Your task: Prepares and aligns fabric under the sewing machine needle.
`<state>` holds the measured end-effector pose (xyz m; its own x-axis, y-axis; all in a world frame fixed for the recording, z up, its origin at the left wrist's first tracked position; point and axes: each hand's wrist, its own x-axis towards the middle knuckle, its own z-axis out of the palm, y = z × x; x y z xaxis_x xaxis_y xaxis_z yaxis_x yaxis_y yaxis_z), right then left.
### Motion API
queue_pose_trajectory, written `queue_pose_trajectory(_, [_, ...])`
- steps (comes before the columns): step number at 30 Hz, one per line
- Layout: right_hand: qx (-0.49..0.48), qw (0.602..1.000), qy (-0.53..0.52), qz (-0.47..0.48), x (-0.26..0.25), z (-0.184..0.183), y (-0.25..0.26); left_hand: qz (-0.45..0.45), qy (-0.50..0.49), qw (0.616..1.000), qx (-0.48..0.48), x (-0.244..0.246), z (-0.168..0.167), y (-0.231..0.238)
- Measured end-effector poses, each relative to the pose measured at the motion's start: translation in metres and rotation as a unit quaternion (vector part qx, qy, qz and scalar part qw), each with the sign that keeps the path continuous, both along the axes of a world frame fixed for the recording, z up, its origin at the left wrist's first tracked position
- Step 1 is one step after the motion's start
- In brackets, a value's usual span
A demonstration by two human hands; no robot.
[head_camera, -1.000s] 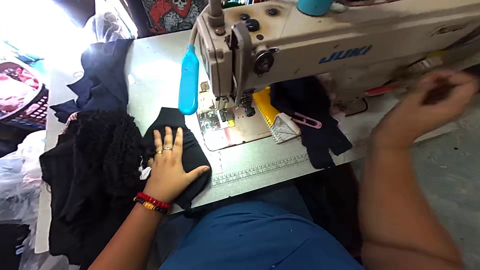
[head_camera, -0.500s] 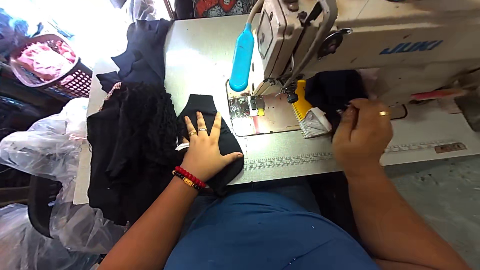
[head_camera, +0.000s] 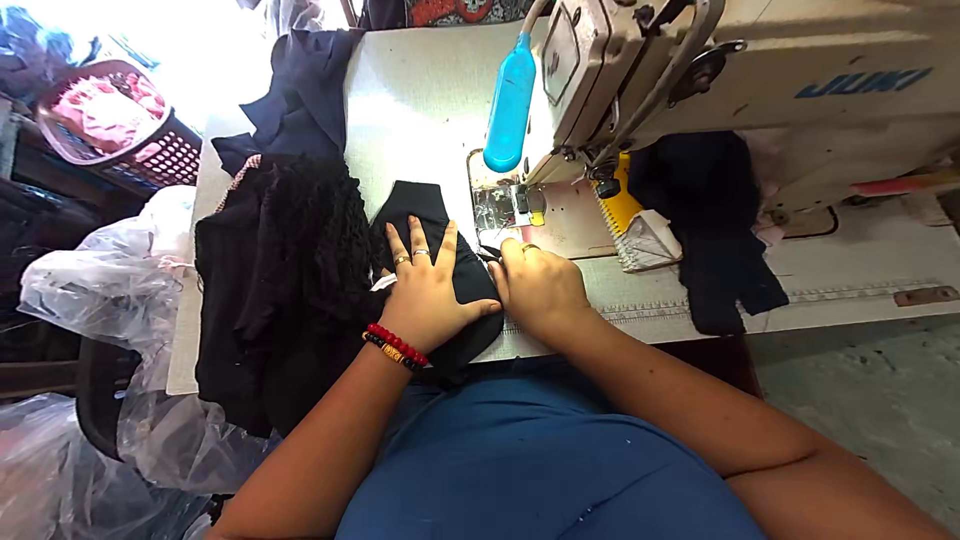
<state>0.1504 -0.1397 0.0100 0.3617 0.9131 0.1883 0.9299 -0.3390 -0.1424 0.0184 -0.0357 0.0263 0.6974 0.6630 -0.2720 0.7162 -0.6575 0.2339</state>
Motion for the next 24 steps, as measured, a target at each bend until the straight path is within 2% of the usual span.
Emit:
queue_pose_trajectory(11, [-0.008,1.0,-0.009,0.004,-0.004,0.001,0.003,-0.01,-0.015,1.0,0.009,-0.001,-0.001,-0.001])
queue_pose_trajectory(18, [0.019,0.998,0.065,-0.004,0.016,0.01,-0.019,-0.009,-0.05,0.998,0.039,-0.001,-0.011,-0.003])
queue_pose_trajectory(21, [-0.001,0.995,0.084,-0.062,0.046,0.036,-0.048,-0.021,-0.058,0.997,0.035,0.024,-0.011,0.015])
queue_pose_trajectory(24, [0.008,0.989,0.069,-0.132,0.072,0.053,-0.075,-0.029,-0.025,0.999,0.022,0.068,-0.006,0.061])
